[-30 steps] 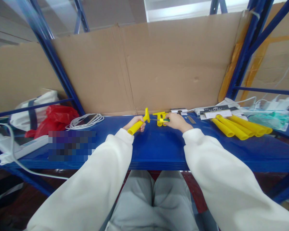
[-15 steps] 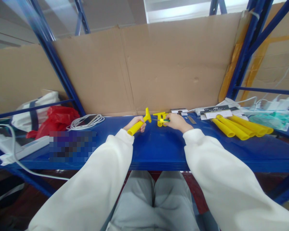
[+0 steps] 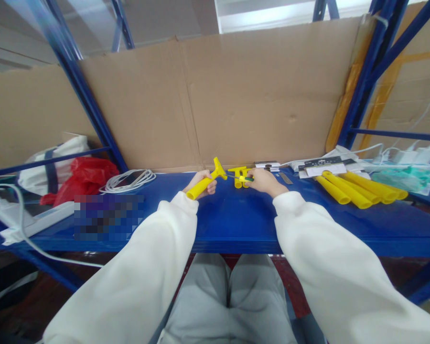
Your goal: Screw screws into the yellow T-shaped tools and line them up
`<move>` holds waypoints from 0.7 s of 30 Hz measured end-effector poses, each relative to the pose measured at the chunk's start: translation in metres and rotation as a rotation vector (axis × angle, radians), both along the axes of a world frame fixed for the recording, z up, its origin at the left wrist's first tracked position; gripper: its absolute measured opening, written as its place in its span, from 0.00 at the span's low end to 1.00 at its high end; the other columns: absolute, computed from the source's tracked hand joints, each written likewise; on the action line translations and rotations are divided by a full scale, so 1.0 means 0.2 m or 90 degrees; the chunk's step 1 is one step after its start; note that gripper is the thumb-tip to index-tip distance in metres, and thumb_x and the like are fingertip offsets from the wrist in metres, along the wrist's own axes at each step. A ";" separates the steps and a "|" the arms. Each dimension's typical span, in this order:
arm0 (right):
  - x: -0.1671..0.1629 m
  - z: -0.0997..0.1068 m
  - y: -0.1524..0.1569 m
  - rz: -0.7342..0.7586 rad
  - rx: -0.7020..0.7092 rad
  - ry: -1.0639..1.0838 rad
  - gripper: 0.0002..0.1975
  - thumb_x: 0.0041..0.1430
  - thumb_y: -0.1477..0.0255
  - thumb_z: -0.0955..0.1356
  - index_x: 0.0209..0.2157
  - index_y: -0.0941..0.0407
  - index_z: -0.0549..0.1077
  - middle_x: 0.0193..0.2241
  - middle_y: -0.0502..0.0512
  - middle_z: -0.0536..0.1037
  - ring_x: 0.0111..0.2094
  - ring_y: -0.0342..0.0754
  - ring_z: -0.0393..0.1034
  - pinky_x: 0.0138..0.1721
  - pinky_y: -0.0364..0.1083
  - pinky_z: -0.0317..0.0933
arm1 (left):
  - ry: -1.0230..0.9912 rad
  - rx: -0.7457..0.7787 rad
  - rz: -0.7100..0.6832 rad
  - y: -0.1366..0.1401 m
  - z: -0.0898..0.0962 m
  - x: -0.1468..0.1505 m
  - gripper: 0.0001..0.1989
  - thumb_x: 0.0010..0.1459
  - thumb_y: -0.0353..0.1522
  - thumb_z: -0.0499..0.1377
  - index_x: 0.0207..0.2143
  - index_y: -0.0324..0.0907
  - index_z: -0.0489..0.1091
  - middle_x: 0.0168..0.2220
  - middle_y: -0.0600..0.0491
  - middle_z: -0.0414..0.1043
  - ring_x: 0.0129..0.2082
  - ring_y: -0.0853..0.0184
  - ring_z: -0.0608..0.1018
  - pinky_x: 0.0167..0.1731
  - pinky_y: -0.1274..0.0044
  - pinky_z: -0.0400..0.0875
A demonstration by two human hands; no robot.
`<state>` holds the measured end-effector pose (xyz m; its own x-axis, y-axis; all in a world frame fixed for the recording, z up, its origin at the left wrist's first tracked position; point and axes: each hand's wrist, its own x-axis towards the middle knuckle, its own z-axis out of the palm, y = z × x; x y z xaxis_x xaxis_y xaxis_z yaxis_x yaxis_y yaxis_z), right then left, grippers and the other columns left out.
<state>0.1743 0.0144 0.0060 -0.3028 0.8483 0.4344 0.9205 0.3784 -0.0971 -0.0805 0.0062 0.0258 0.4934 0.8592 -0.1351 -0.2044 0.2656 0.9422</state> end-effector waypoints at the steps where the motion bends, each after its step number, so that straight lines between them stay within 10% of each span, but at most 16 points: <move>1: 0.00 0.00 0.00 -0.002 -0.001 0.002 0.11 0.58 0.64 0.72 0.39 0.55 0.82 0.38 0.60 0.84 0.38 0.55 0.78 0.38 0.46 0.63 | 0.000 -0.002 0.000 0.00 0.00 0.00 0.07 0.50 0.29 0.49 0.29 0.42 0.66 0.10 0.59 0.54 0.10 0.68 0.60 0.14 0.78 0.57; 21: -0.08 0.06 -0.11 -0.093 -0.005 -0.054 0.11 0.58 0.70 0.71 0.43 0.54 0.73 0.37 0.60 0.83 0.36 0.54 0.76 0.33 0.45 0.58 | 0.159 0.067 -0.092 0.11 -0.05 -0.01 0.04 0.50 0.30 0.51 0.25 0.43 0.64 0.13 0.56 0.60 0.15 0.66 0.67 0.19 0.76 0.64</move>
<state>0.1580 -0.0086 0.0172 -0.2122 0.8891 0.4056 0.9706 0.2402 -0.0186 -0.0816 0.0279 0.0161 0.5744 0.7981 -0.1821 0.0698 0.1739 0.9823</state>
